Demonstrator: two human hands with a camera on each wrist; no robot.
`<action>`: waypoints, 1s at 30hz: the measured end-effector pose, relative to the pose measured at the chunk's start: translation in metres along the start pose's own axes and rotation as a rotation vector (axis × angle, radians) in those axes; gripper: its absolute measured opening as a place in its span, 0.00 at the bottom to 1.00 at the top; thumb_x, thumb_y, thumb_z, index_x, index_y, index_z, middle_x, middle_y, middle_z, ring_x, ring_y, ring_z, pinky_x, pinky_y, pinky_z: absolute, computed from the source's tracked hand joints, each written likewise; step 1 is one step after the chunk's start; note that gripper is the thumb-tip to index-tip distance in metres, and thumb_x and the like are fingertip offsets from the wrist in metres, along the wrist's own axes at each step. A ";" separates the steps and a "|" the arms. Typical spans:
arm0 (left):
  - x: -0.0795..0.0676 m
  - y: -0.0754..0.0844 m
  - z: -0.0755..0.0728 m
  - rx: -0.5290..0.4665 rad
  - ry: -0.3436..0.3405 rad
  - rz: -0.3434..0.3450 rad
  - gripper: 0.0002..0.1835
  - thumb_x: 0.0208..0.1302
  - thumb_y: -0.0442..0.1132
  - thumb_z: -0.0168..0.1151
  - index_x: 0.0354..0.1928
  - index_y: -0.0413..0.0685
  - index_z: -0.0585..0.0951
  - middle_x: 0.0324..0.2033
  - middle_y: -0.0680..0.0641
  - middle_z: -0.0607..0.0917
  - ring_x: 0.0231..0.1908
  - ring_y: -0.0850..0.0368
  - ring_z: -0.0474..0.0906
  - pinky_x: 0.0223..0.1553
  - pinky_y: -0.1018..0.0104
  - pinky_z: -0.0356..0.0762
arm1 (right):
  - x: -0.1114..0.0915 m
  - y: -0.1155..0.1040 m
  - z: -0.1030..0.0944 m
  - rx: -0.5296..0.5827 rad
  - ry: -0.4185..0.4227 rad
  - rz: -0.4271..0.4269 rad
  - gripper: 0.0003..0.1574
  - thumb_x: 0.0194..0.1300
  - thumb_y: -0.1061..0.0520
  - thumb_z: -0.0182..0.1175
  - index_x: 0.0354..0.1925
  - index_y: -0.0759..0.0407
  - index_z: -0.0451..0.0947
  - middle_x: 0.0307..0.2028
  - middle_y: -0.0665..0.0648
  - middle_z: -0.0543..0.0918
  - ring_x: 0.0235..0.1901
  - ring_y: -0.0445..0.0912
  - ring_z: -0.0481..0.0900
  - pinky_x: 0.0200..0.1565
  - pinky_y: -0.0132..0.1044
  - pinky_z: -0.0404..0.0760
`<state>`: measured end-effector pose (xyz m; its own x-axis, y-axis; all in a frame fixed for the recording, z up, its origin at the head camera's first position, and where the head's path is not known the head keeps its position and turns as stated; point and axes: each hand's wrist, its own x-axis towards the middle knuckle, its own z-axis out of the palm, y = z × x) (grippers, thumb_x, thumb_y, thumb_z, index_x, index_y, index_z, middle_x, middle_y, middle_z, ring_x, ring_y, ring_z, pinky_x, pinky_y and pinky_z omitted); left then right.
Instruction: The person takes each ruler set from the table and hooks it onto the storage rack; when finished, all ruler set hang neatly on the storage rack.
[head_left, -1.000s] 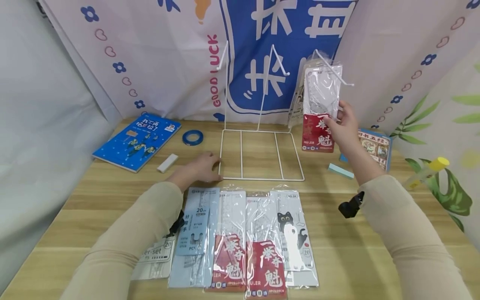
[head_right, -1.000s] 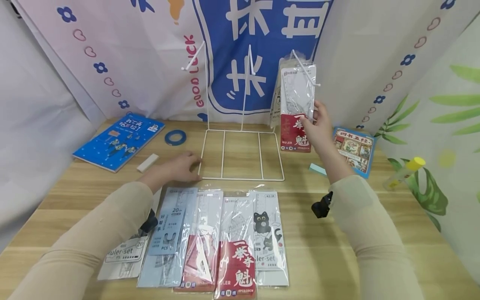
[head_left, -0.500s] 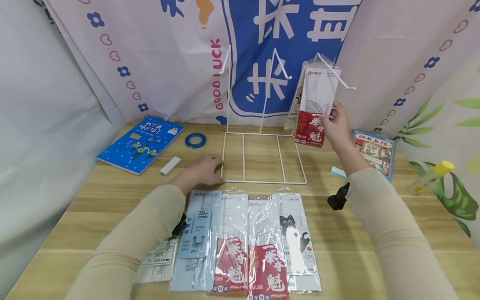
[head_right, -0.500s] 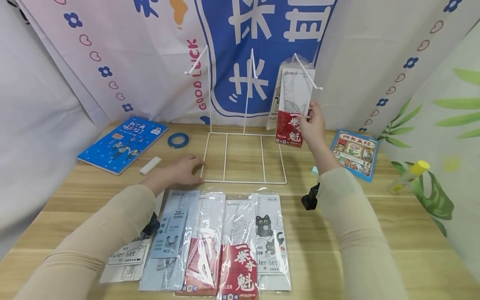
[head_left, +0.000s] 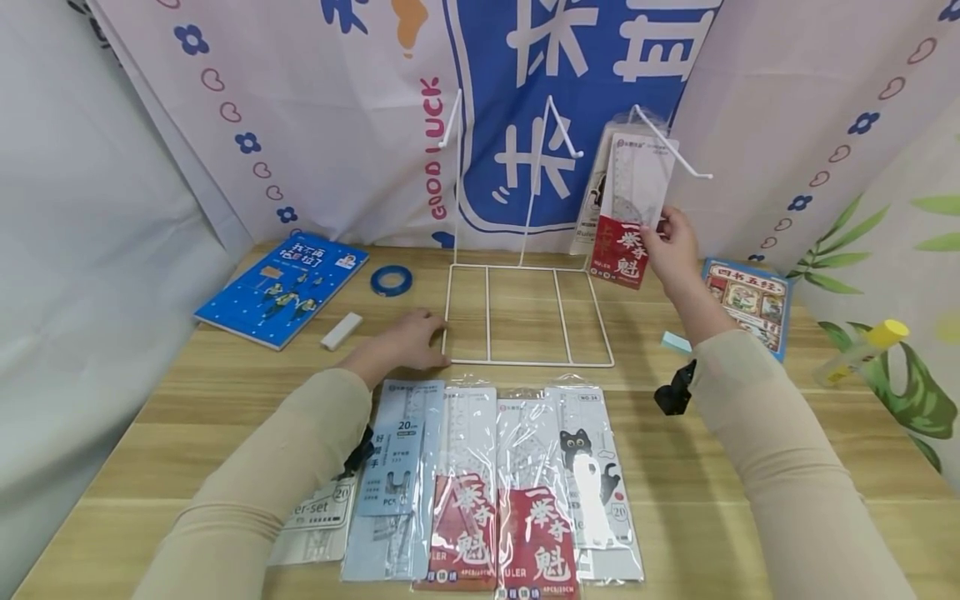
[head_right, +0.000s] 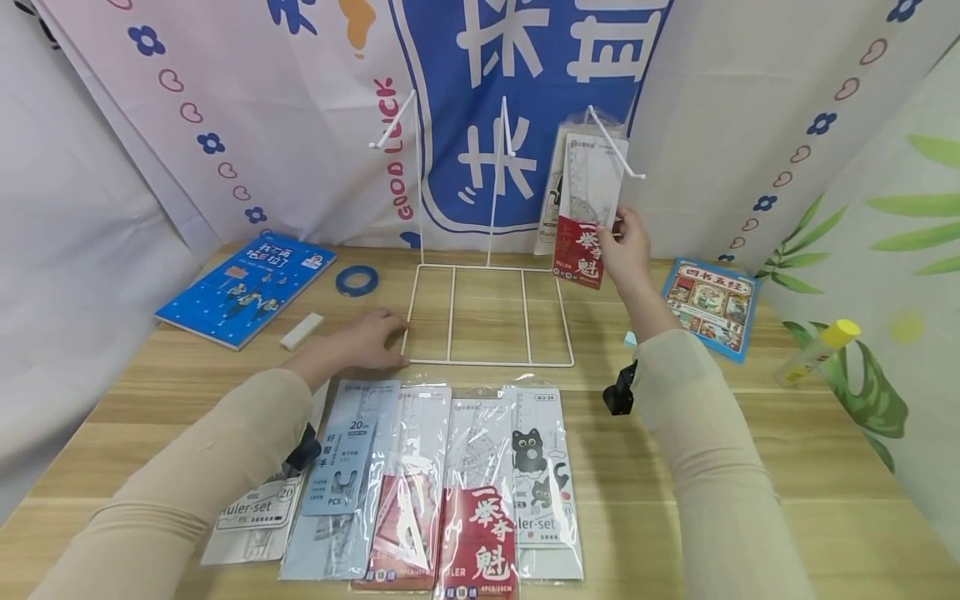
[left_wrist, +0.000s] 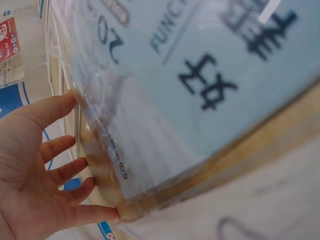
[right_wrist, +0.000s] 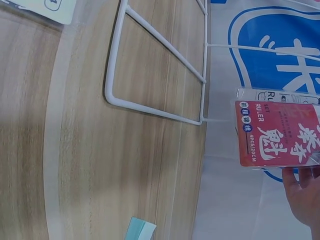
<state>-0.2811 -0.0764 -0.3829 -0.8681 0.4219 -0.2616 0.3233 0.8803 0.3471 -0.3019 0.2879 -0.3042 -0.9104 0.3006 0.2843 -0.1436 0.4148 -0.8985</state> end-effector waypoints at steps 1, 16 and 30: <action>0.000 0.000 0.000 -0.002 -0.001 0.001 0.37 0.53 0.53 0.63 0.63 0.50 0.64 0.65 0.37 0.55 0.63 0.41 0.52 0.60 0.45 0.54 | -0.001 0.001 -0.001 -0.003 -0.002 0.009 0.27 0.66 0.60 0.48 0.61 0.65 0.58 0.46 0.65 0.73 0.37 0.41 0.73 0.41 0.31 0.77; 0.004 -0.001 -0.001 -0.006 -0.005 -0.004 0.37 0.53 0.53 0.63 0.64 0.50 0.63 0.65 0.37 0.54 0.62 0.40 0.53 0.59 0.44 0.56 | -0.044 0.001 -0.045 -0.002 -0.136 0.200 0.25 0.67 0.53 0.48 0.58 0.63 0.60 0.38 0.51 0.76 0.34 0.38 0.77 0.35 0.30 0.79; 0.006 -0.001 0.002 -0.010 -0.005 -0.008 0.37 0.53 0.52 0.63 0.64 0.48 0.63 0.65 0.36 0.54 0.63 0.40 0.52 0.60 0.45 0.54 | -0.164 0.016 -0.063 -0.327 -0.582 0.117 0.32 0.64 0.53 0.53 0.56 0.77 0.60 0.42 0.68 0.75 0.39 0.56 0.74 0.37 0.42 0.80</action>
<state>-0.2858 -0.0742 -0.3863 -0.8688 0.4160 -0.2686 0.3124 0.8814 0.3544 -0.1302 0.2994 -0.3442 -0.9866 -0.1140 -0.1171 0.0099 0.6738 -0.7389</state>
